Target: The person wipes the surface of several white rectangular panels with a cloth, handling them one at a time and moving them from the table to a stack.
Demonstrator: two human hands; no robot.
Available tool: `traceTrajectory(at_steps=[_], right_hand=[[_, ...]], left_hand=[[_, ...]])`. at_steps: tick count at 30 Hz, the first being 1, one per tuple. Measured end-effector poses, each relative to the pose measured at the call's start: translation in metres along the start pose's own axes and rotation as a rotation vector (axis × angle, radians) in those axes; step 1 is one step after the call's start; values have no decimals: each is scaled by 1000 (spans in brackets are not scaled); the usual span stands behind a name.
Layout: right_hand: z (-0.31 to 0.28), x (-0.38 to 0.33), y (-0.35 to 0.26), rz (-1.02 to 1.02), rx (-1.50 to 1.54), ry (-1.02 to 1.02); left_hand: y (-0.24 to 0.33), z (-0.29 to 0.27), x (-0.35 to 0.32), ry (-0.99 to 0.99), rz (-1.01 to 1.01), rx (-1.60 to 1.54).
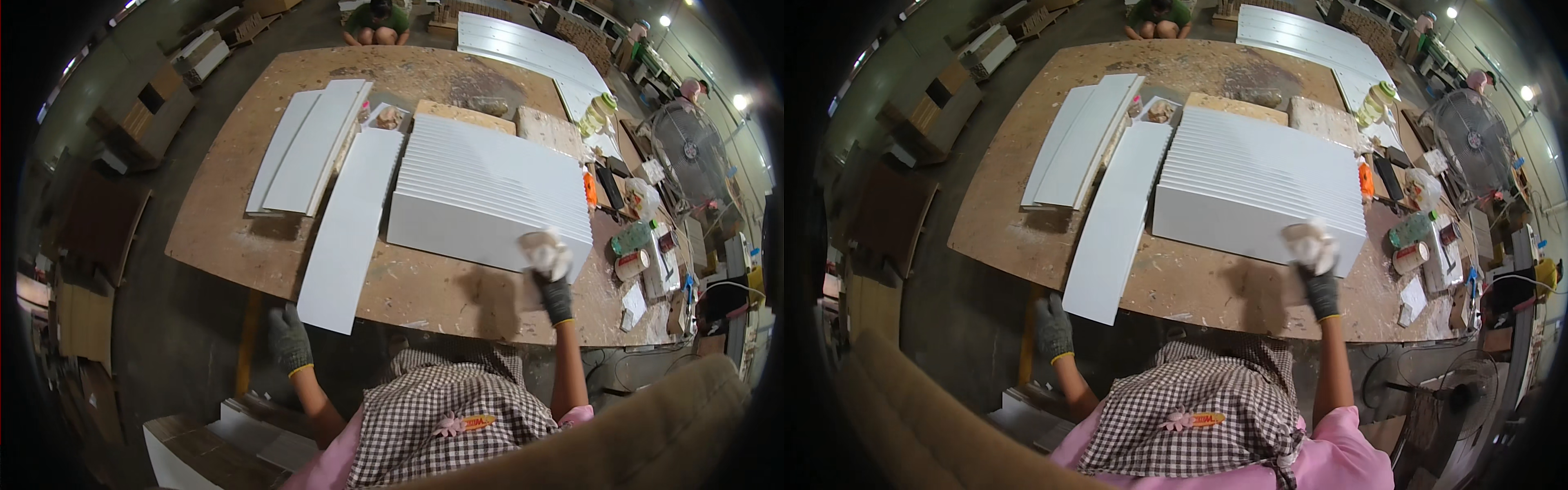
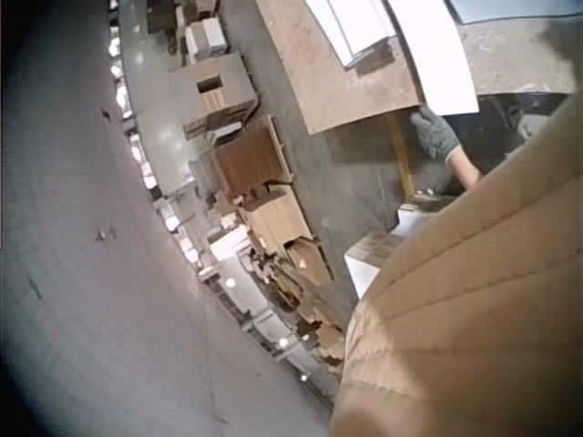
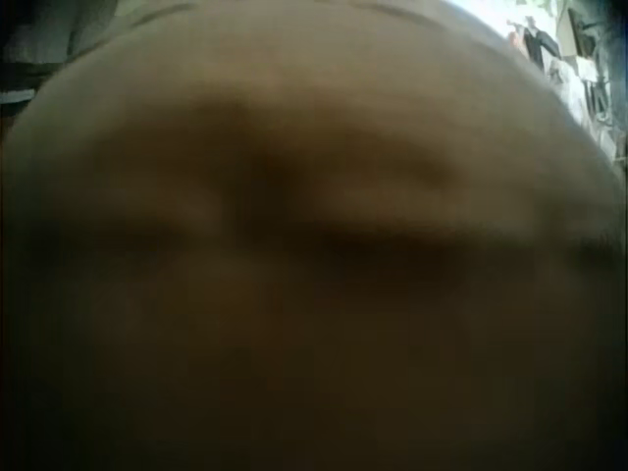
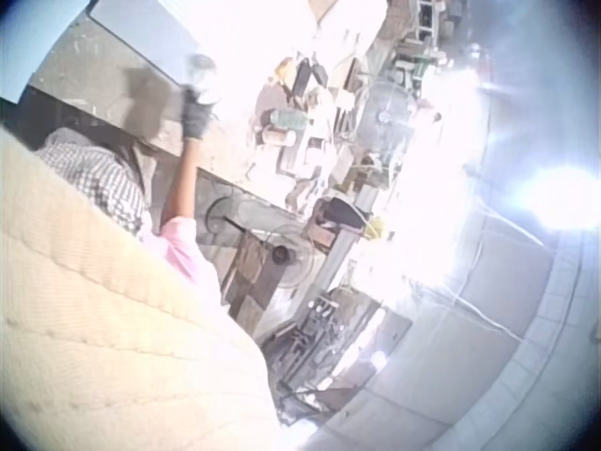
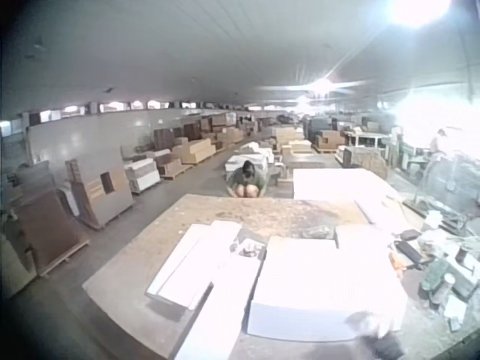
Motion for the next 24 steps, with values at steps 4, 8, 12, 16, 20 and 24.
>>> traceTrajectory(at_steps=[4, 8, 12, 16, 20, 24], right_hand=[[-71, 86, 144, 55, 436, 314], [-61, 70, 73, 434, 662, 18], [-67, 66, 78, 378, 759, -29], [-74, 74, 89, 292, 790, 12], [-109, 57, 129, 287, 694, 116], [-141, 23, 126, 330, 674, 44]], left_hand=[[149, 80, 0, -412, 355, -1001], [178, 200, 23, -380, 544, -515], [194, 230, 41, -245, 573, 82], [194, 225, 36, -362, 511, 141], [216, 189, -11, -378, 467, 127], [110, 220, -15, -491, 503, -317]])
Point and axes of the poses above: each hand's wrist, its own x-axis towards the middle knuckle, its own z-axis out of the palm, y = z × x, the point moved 2 cm from there along x, towards the middle knuckle, and after that the axes turned 8 degrees about z, right-handed, at the moved point
